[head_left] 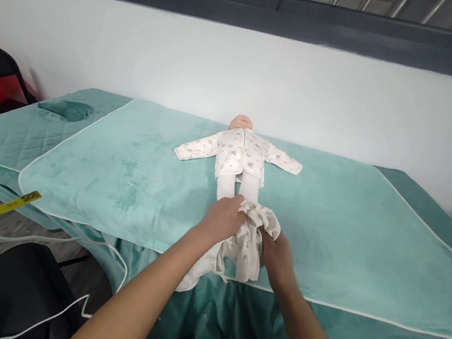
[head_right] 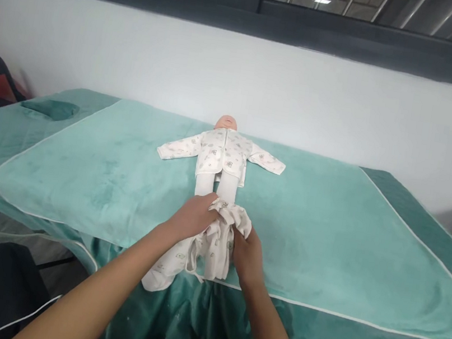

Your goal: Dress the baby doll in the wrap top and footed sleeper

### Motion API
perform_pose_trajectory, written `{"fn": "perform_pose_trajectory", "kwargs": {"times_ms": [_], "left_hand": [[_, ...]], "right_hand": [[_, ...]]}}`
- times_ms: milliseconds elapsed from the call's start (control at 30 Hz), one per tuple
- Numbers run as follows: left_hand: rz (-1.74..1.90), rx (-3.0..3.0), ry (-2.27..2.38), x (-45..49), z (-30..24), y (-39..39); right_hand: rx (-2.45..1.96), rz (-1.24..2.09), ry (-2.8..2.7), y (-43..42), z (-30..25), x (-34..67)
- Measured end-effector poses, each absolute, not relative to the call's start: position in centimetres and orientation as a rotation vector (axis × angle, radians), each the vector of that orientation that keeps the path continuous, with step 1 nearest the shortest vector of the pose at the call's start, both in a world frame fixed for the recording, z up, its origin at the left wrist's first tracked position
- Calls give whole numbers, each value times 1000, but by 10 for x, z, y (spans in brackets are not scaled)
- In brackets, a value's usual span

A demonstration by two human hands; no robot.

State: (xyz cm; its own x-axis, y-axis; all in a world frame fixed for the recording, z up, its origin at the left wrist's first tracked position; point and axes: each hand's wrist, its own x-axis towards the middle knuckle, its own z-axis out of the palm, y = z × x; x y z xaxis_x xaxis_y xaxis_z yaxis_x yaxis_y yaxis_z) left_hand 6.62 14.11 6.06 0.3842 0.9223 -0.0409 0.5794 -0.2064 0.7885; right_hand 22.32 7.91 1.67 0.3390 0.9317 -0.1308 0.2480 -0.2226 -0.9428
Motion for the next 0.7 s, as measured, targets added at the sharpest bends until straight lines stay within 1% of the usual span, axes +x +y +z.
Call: {"fn": "perform_pose_trajectory", "kwargs": {"times_ms": [100, 200, 300, 367, 467, 600, 700], "left_hand": [[506, 1878, 1171, 63, 68, 148], [471, 1747, 943, 55, 77, 151], [458, 1554, 723, 50, 82, 156], [483, 1475, 664, 50, 82, 164], [643, 1508, 777, 60, 80, 183], [951, 1732, 997, 79, 75, 207], [1057, 1842, 1097, 88, 69, 218]], "right_hand": [[-1560, 1075, -924, 81, 14, 222], [-1415, 1172, -824, 82, 16, 223], [-1364, 1139, -839, 89, 22, 226], [-1346, 1080, -870, 99, 24, 227], [-1301, 978, -904, 118, 23, 226], [-1301, 842, -946, 146, 18, 227], [-1322, 824, -1022, 162, 20, 233]]}}
